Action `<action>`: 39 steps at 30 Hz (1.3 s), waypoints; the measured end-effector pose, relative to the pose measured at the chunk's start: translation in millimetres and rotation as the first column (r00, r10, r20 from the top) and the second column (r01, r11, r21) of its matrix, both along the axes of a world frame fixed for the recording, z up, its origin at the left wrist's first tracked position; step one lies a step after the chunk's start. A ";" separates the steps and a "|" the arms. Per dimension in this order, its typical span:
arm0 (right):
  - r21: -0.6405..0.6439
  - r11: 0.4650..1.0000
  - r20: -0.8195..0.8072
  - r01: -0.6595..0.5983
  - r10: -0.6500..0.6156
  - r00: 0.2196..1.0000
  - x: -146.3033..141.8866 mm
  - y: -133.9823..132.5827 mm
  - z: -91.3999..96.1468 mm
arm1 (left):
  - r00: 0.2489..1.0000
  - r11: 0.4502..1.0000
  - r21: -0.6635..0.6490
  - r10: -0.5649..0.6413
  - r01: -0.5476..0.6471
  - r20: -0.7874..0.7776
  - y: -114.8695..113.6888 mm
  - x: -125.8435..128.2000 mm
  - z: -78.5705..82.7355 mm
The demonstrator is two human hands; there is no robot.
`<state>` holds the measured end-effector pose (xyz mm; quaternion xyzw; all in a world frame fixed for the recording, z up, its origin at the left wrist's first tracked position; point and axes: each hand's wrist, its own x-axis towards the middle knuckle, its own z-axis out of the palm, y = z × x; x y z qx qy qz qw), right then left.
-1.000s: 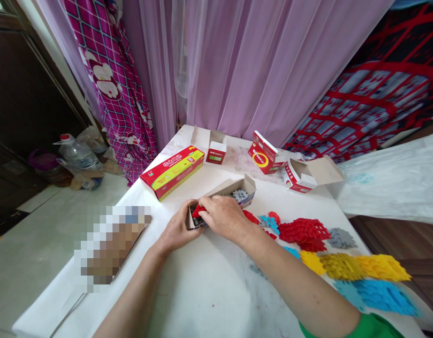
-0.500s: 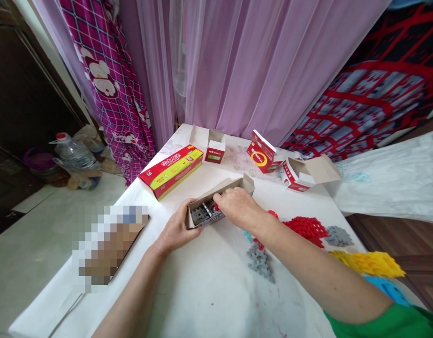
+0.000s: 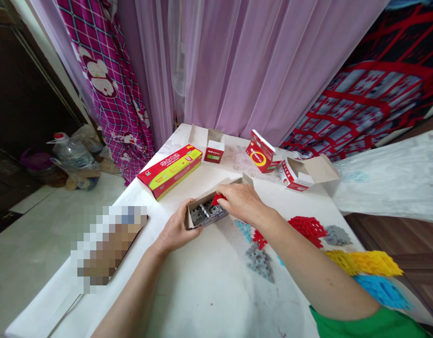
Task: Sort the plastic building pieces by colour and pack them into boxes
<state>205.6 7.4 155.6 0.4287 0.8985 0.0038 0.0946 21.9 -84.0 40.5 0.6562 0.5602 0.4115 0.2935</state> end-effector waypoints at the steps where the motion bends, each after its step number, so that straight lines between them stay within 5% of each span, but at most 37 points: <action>1: -0.001 1.000 -0.002 -0.020 0.020 1.000 -3.7 -0.9 -1.9 | 1.000 1.000 0.004 0.001 -0.001 0.001 0.0 0.3 0.2; 7: -0.112 0.986 -0.007 -0.123 0.123 0.992 -23.4 -4.2 -14.2 | 1.000 1.000 0.021 0.000 -0.001 0.012 0.3 1.9 1.9; 23: -0.146 0.989 -0.324 0.013 -0.060 0.944 -9.1 1.1 -24.2 | 1.000 1.000 0.001 -0.004 0.004 -0.004 -0.2 1.0 0.7; 29: -0.174 0.982 -0.259 0.076 -0.120 0.958 -2.4 0.8 -23.8 | 1.000 1.000 0.017 0.007 -0.007 -0.010 -0.4 1.8 0.4; 35: -0.309 0.949 -0.513 0.061 -0.220 0.830 9.1 9.7 -30.6 | 1.000 1.000 0.021 0.003 -0.002 -0.028 0.0 1.3 -1.7; 39: -0.233 0.967 -0.458 0.107 -0.206 0.865 6.2 5.6 -29.1 | 1.000 1.000 0.021 -0.007 0.008 -0.029 0.0 1.0 -2.7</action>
